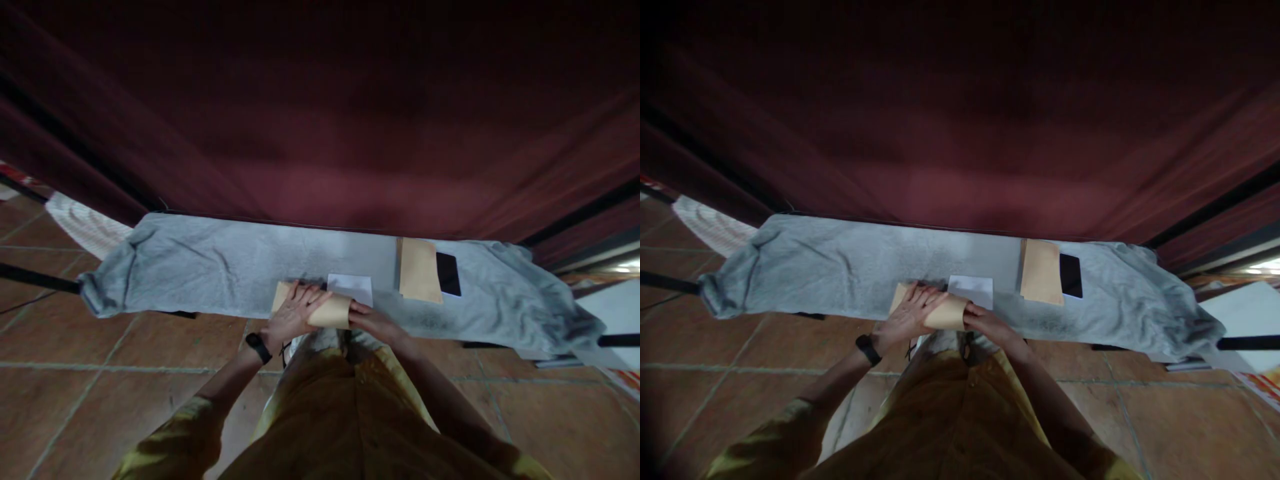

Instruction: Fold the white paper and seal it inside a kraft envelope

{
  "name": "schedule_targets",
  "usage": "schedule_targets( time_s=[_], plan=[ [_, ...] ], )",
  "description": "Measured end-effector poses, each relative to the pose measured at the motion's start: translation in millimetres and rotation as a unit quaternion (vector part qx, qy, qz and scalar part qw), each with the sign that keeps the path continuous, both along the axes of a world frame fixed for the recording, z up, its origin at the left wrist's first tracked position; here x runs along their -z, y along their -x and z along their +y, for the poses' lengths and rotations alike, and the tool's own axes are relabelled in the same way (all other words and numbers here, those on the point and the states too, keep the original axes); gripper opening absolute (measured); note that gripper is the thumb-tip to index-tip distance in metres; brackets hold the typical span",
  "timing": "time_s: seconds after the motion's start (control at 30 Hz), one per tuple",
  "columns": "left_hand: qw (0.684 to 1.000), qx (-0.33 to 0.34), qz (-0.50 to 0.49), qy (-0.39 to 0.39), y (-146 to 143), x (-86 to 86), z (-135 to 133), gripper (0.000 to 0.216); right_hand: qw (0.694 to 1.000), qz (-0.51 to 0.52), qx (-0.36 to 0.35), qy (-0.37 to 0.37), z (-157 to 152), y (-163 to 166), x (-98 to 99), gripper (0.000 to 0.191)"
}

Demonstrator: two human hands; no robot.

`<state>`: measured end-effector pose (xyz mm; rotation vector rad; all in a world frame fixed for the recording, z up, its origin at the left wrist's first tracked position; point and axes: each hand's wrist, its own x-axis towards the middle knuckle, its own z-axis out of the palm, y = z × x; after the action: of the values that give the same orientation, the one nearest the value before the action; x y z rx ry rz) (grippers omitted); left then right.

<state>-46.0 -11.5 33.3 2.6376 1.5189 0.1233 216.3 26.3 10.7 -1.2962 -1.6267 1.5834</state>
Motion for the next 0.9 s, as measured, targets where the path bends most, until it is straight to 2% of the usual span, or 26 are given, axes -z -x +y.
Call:
schedule_targets(
  time_s=[0.07,0.13,0.2,0.23,0.37,0.5,0.7,0.9],
  plan=[
    [0.998,-0.061,-0.003,-0.008,16,8.8,-3,0.102,1.0,0.006,-0.011,0.012,12,-12,8.6,0.035],
    [0.994,-0.109,-0.008,-0.009,30,15.0,-5,0.106,0.994,-0.064,0.08,-0.042,27,-23,18.3,0.036],
    [0.99,-0.139,-0.009,-0.001,39,18.5,-5,0.107,0.969,-0.141,0.168,-0.116,40,-29,27.6,0.035],
    [0.988,-0.151,-0.008,0.005,43,19.5,-4,0.107,0.955,-0.177,0.187,-0.148,44,-31,32.0,0.035],
    [0.98,-0.195,-0.004,0.035,53,20.8,3,0.11,0.903,-0.325,0.176,-0.219,48,-25,47.3,0.039],
    [0.973,-0.217,-0.004,0.076,60,21.9,13,0.111,0.872,-0.398,0.169,-0.23,44,-17,58.3,0.041],
    [0.974,-0.207,0.001,0.088,64,18.7,35,0.113,0.873,-0.418,0.132,-0.214,51,-16,63.6,0.029],
    [0.983,-0.167,0.003,0.07,63,20.3,48,0.112,0.884,-0.385,0.167,-0.206,53,-9,66.5,0.023]
  ],
)
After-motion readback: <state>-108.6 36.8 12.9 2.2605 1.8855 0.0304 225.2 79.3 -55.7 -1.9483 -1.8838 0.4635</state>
